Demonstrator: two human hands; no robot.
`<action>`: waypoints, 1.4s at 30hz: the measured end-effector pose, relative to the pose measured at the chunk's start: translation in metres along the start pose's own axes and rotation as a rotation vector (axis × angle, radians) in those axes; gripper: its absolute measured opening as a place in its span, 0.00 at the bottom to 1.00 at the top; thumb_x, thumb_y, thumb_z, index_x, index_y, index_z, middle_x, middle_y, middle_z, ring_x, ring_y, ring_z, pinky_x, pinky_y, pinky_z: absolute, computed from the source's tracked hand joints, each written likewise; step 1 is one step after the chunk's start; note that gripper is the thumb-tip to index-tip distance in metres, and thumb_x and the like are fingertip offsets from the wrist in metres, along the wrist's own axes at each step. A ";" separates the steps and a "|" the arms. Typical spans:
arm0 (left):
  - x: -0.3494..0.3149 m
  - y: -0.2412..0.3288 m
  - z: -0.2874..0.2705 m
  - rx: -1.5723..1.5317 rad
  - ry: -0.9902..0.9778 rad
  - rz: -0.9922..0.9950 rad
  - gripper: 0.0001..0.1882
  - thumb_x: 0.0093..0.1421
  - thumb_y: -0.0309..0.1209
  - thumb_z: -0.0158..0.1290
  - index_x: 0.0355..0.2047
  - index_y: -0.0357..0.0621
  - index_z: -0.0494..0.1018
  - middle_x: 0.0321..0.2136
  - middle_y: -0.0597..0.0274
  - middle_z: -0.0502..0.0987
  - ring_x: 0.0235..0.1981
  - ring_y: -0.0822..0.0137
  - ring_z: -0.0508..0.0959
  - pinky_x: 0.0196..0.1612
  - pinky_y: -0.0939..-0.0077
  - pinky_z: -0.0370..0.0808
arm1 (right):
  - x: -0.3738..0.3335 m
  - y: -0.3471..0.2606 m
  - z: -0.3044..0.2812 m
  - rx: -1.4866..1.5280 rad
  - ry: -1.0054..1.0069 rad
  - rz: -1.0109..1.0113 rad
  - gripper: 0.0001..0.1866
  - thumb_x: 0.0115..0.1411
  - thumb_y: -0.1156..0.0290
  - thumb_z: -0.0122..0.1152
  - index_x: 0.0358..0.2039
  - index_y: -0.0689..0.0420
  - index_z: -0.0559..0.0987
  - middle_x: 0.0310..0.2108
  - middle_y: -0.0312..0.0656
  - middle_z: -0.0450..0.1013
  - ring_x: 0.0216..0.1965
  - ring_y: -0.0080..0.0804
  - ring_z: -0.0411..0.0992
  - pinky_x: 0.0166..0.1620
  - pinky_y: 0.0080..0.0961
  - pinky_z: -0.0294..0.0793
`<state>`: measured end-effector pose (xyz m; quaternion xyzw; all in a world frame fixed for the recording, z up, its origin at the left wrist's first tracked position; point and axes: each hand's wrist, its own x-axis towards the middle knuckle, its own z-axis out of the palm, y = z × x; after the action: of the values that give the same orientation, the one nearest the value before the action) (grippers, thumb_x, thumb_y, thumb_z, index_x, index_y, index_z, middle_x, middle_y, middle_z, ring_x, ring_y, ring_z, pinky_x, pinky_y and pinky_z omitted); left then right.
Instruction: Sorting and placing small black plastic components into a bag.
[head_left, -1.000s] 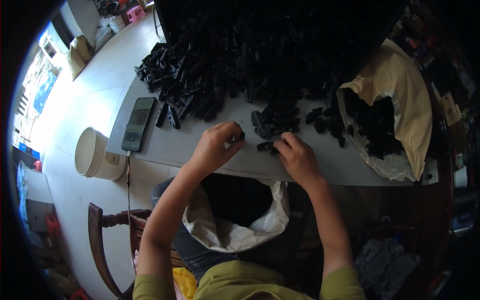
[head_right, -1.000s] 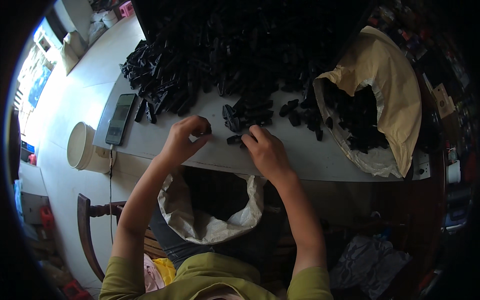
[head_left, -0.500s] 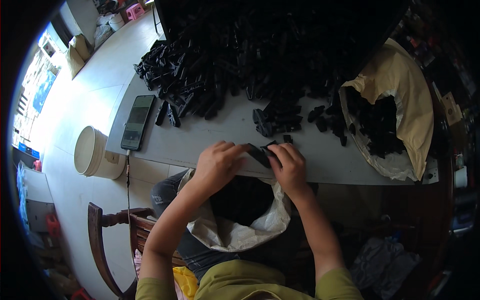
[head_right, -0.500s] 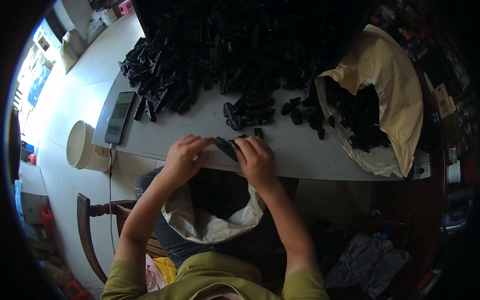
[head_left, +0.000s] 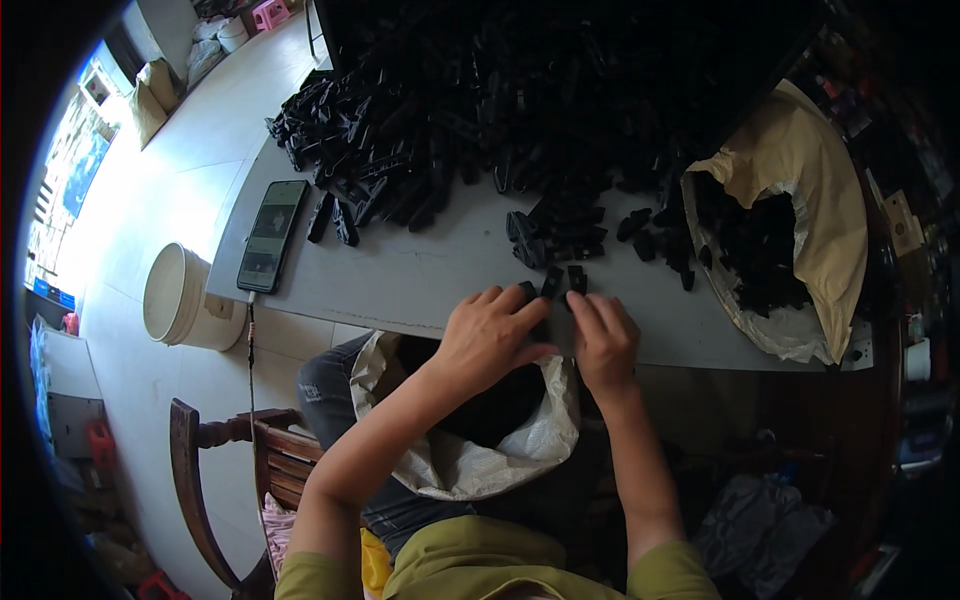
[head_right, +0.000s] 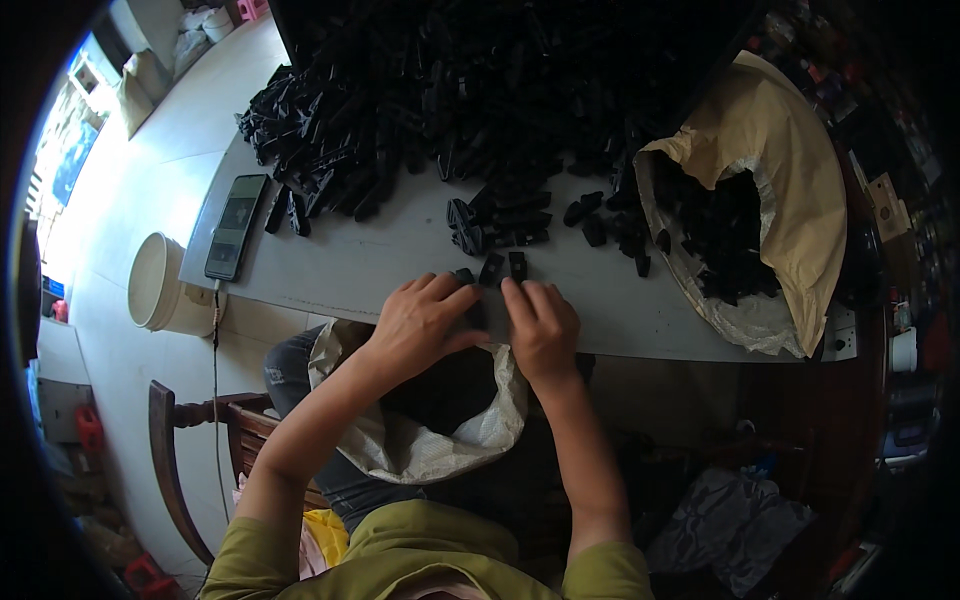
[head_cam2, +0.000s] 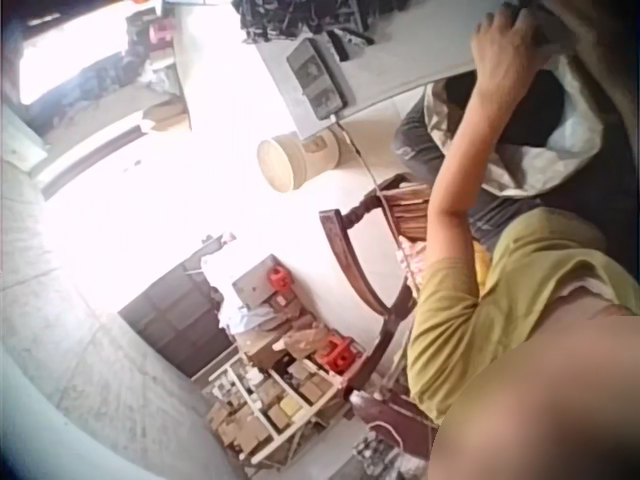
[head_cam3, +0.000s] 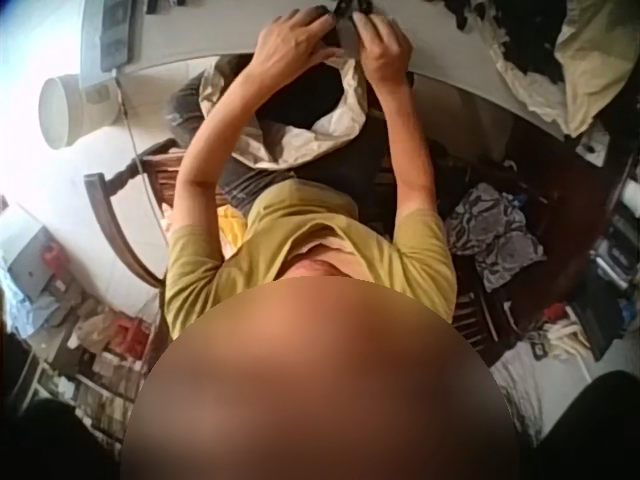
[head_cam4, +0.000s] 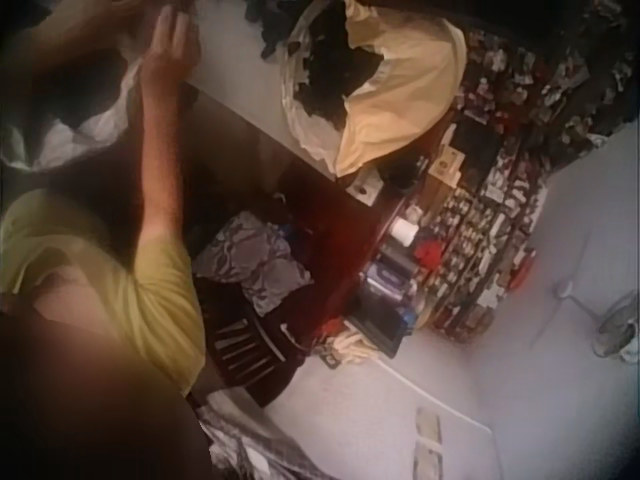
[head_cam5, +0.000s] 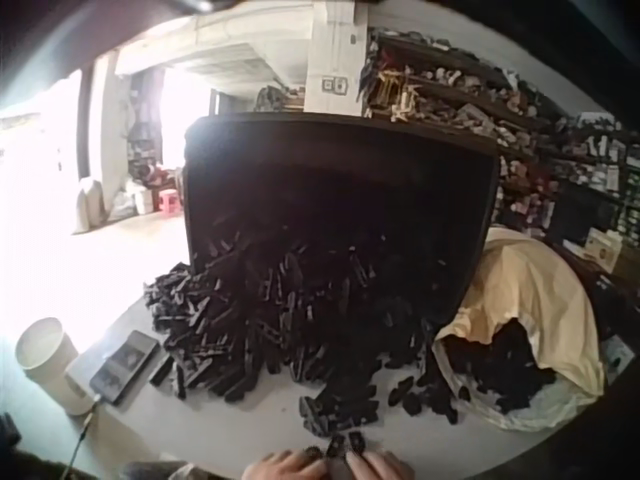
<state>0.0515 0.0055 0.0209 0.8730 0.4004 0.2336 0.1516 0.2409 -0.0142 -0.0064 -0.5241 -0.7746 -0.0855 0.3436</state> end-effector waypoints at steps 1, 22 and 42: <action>-0.001 -0.004 -0.001 0.021 0.003 -0.016 0.20 0.52 0.37 0.60 0.44 0.47 0.72 0.34 0.60 0.72 0.36 0.57 0.74 0.40 0.64 0.72 | -0.004 0.002 0.000 -0.002 0.000 0.002 0.17 0.47 0.86 0.59 0.40 0.62 0.79 0.34 0.43 0.75 0.34 0.41 0.74 0.36 0.34 0.75; -0.021 -0.036 -0.016 -0.361 0.081 -0.030 0.13 0.48 0.21 0.60 0.36 0.39 0.74 0.32 0.54 0.75 0.37 0.52 0.74 0.42 0.64 0.72 | 0.002 -0.033 0.004 0.407 -0.047 0.114 0.23 0.46 0.90 0.56 0.45 0.61 0.79 0.37 0.43 0.71 0.38 0.39 0.73 0.41 0.31 0.74; -0.013 -0.052 -0.018 -0.517 -0.048 0.092 0.12 0.48 0.21 0.61 0.35 0.39 0.77 0.35 0.57 0.78 0.39 0.55 0.77 0.44 0.65 0.75 | 0.012 -0.018 -0.003 0.619 -0.316 0.116 0.15 0.43 0.78 0.73 0.33 0.65 0.79 0.33 0.42 0.74 0.31 0.31 0.75 0.31 0.24 0.74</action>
<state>0.0023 0.0300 0.0087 0.8278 0.2835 0.3141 0.3683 0.2242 -0.0144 0.0067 -0.4449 -0.7764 0.2549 0.3665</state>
